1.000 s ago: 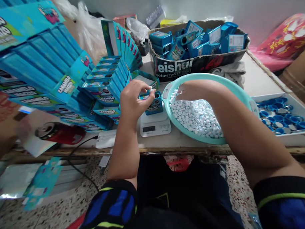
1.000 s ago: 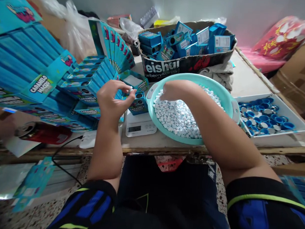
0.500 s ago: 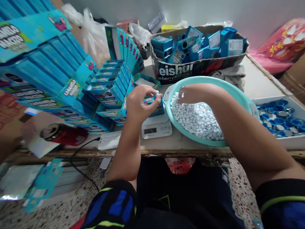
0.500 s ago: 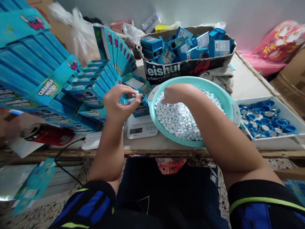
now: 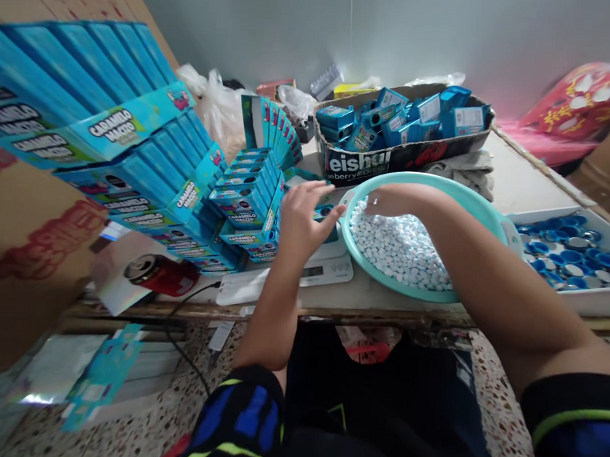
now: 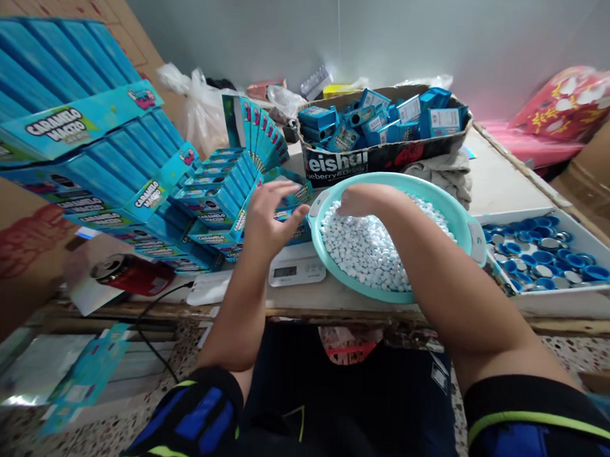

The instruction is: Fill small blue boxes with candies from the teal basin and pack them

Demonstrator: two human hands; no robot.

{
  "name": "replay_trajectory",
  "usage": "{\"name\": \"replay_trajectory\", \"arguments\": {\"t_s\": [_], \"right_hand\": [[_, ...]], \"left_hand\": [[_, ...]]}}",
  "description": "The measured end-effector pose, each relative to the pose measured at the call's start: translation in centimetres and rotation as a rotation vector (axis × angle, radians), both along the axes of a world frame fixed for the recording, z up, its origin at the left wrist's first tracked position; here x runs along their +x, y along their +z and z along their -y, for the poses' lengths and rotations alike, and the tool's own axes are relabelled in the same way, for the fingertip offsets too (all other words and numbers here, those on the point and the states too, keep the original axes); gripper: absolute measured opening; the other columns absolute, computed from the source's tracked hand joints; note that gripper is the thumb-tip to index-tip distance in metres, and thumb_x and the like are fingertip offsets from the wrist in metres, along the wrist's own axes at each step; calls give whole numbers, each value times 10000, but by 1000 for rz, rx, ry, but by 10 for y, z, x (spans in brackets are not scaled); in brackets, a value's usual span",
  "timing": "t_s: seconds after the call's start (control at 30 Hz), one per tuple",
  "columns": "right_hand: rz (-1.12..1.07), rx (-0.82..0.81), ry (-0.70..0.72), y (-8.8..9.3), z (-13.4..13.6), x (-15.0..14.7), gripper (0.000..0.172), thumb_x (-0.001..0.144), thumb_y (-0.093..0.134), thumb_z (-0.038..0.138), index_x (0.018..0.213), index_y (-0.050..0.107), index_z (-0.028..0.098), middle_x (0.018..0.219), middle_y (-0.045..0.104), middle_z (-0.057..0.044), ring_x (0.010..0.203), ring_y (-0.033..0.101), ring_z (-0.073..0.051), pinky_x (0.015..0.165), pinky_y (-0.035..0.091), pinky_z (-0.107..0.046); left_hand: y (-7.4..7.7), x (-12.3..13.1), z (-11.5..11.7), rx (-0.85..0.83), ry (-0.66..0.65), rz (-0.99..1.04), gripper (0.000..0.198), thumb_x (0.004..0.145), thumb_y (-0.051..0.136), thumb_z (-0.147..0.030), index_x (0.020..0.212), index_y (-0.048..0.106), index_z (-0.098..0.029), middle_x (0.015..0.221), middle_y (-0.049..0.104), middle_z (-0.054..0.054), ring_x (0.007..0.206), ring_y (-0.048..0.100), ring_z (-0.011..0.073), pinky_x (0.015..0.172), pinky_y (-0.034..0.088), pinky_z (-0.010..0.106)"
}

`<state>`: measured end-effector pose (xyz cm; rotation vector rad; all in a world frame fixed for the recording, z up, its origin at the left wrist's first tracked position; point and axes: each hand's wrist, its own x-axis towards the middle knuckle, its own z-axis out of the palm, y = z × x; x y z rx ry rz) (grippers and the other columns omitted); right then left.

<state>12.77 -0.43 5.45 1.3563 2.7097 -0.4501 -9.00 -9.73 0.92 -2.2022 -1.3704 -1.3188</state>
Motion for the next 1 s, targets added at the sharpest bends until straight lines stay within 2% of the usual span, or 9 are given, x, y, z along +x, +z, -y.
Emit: {"name": "replay_trajectory", "arguments": {"t_s": [0.1, 0.17, 0.23, 0.3, 0.4, 0.47, 0.53, 0.87, 1.0], "right_hand": [[-27, -20, -5, 0, -2, 2, 244, 978, 560, 319, 837, 708, 186, 904, 726, -94, 752, 581, -201, 762, 441, -368], [-31, -35, -7, -1, -3, 3, 244, 977, 572, 314, 849, 730, 178, 836, 711, -76, 723, 577, -196, 752, 440, -367], [-43, -32, 1, -1, -3, 4, 236, 969, 590, 313, 876, 749, 165, 806, 701, -68, 713, 576, -195, 744, 440, -362], [-58, -34, 11, 1, -2, 4, 240, 969, 601, 322, 942, 763, 147, 846, 716, -79, 726, 591, -198, 734, 445, -348], [30, -69, -9, 8, 3, 1, 281, 992, 624, 342, 1092, 761, 118, 998, 748, -112, 824, 645, -217, 763, 467, -323], [114, -93, -10, 13, 6, -2, 331, 1015, 618, 355, 1198, 740, 107, 1089, 752, -123, 919, 671, -243, 811, 484, -325], [149, -105, 11, 17, 8, -4, 383, 1037, 588, 377, 1275, 716, 105, 1151, 748, -129, 993, 678, -267, 852, 496, -342], [131, -119, 27, 18, 11, -6, 402, 1055, 570, 367, 1303, 709, 82, 1188, 748, -141, 1026, 686, -280, 874, 499, -347], [132, -107, 34, 16, 11, -8, 386, 1062, 557, 341, 1283, 714, 67, 1186, 749, -151, 1028, 689, -285, 869, 498, -345]], "left_hand": [[-14, -6, -5, -95, 164, 40, 553, 938, 601, -695, 1191, 705, -214, 1212, 719, 132, 1154, 651, 298, 995, 508, 462], [-26, -3, -7, -122, 254, 25, 580, 904, 605, -747, 1054, 725, -200, 1037, 737, 121, 983, 663, 288, 891, 523, 439], [-28, -2, -4, -77, 288, 12, 555, 861, 657, -757, 900, 710, -205, 866, 717, 87, 835, 639, 259, 801, 515, 407], [-13, -9, 8, 4, 275, -25, 490, 840, 718, -711, 842, 689, -222, 817, 706, 61, 799, 624, 242, 771, 503, 389], [29, -38, 35, 97, 302, -138, 375, 840, 772, -596, 894, 701, -232, 868, 721, 58, 844, 632, 246, 817, 496, 400], [55, -61, 51, 100, 348, -214, 342, 836, 778, -550, 908, 707, -223, 891, 724, 74, 878, 639, 263, 855, 489, 421], [71, -83, 59, 81, 368, -289, 351, 794, 801, -551, 886, 706, -226, 888, 722, 83, 892, 643, 282, 866, 484, 437], [71, -147, 62, 141, 369, -484, 380, 818, 779, -575, 956, 720, -227, 934, 755, 116, 919, 684, 307, 872, 482, 443], [64, -159, 68, 118, 369, -451, 419, 834, 740, -621, 954, 725, -220, 934, 762, 124, 932, 701, 310, 875, 506, 442]]}}
